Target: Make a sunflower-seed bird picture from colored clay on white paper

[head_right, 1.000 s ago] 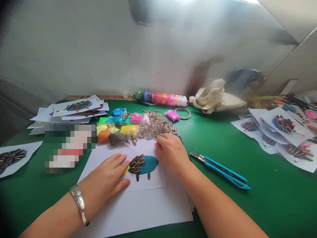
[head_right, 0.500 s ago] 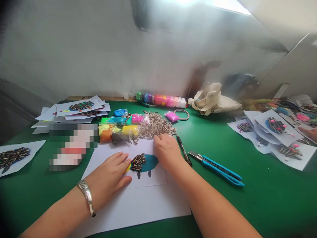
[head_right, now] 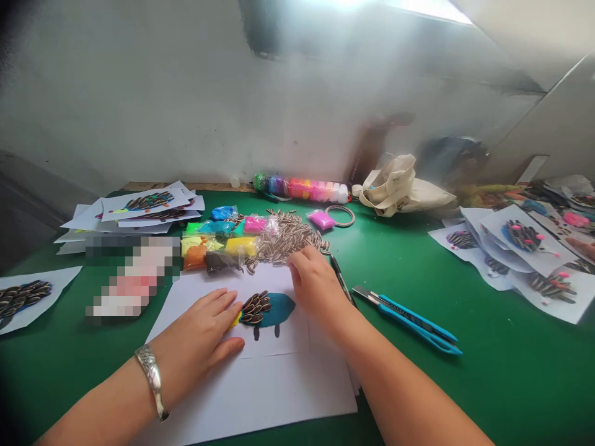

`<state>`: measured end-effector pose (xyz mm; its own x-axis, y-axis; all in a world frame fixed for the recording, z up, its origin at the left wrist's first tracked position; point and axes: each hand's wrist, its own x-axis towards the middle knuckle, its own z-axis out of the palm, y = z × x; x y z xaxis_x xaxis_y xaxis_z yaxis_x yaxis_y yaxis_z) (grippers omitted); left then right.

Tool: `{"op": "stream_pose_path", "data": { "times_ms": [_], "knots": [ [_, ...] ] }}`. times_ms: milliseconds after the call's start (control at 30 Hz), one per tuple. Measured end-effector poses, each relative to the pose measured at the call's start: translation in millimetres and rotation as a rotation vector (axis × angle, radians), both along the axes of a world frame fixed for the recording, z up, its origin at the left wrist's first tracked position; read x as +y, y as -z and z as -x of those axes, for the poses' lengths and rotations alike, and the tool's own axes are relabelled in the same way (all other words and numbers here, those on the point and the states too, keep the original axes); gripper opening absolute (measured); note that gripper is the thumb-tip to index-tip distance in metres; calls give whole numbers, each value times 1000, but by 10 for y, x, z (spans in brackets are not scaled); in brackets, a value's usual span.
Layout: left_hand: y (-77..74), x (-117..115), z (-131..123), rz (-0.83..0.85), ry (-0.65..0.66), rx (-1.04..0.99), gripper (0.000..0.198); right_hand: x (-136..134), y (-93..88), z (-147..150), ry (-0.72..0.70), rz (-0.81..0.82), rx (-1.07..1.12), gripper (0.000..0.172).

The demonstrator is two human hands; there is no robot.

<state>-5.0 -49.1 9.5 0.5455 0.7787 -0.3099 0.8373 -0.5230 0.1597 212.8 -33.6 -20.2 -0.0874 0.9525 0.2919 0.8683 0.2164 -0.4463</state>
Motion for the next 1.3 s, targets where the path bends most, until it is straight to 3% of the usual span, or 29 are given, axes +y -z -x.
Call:
{"op": "stream_pose_path", "data": {
  "times_ms": [100, 267, 500, 867, 1000, 1167, 1300],
  "knots": [
    [21, 7, -3, -3, -8, -4, 48, -58, -62, 13, -20, 124, 196, 13],
    [91, 30, 12, -28, -1, 21, 57, -72, -20, 16, -9, 297, 319, 10],
    [103, 9, 28, 4, -13, 23, 61, 24, 68, -5, 6, 254, 288, 14],
    [1, -1, -34, -17, -16, -6, 41, 36, 53, -25, 61, 95, 394, 11],
    [7, -10, -37, -40, -20, -45, 39, -48, -22, 53, 69, 136, 526, 12],
    [4, -9, -42, -42, -22, -44, 38, -111, -97, 103, 36, 323, 746, 11],
    [10, 0, -48, -69, -2, -51, 34, -198, -191, 150, -48, 299, 711, 11]
  ]
}}
